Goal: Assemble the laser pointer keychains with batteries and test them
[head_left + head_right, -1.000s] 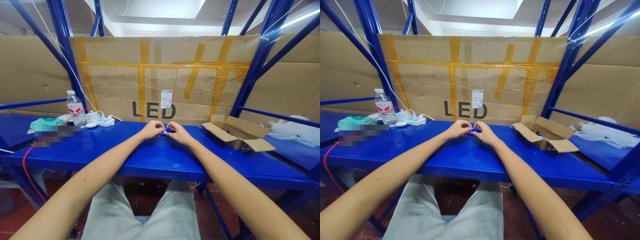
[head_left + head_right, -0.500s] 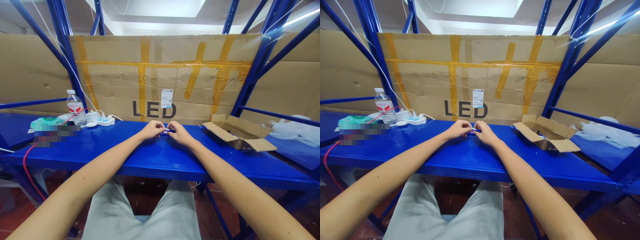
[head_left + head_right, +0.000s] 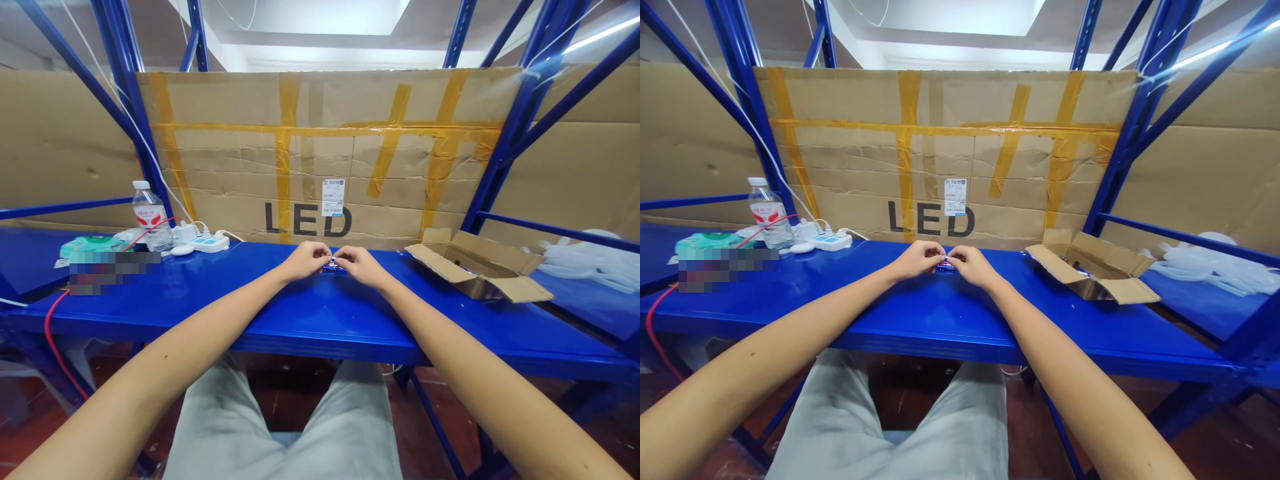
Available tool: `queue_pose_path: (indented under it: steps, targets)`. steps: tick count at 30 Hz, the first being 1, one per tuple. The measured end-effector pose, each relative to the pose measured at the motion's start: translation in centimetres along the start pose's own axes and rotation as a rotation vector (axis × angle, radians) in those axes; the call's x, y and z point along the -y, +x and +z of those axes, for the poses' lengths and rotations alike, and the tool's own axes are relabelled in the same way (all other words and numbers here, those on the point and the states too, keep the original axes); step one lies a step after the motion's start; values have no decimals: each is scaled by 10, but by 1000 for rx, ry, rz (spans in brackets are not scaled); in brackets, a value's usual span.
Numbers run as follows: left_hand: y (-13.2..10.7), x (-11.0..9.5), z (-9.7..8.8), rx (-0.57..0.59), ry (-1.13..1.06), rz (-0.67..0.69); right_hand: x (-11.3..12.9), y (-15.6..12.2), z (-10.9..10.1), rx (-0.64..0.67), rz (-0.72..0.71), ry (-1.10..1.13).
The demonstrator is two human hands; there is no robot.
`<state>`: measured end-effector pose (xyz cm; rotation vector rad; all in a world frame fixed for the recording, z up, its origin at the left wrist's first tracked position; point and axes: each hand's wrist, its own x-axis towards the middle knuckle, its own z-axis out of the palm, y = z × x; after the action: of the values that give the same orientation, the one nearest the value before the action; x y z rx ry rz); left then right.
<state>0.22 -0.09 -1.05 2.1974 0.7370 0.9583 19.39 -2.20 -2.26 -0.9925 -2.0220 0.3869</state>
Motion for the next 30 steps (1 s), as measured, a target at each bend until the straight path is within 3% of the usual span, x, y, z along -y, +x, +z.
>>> queue_pose_path:
  steps: [5, 13, 25, 30]
  targets:
    - [0, 0, -1, 23, 1, -15, -2, -1, 4, -56, 56, 140]
    - [-1, 0, 0, 19, 41, -7, 7, -4, -1, 22, 231, 194]
    - [-1, 4, 2, 51, 77, 49, 2, -3, -1, 126, 243, 143]
    - [-1, 2, 2, 49, 147, 116, 1, -2, 0, 165, 330, 277]
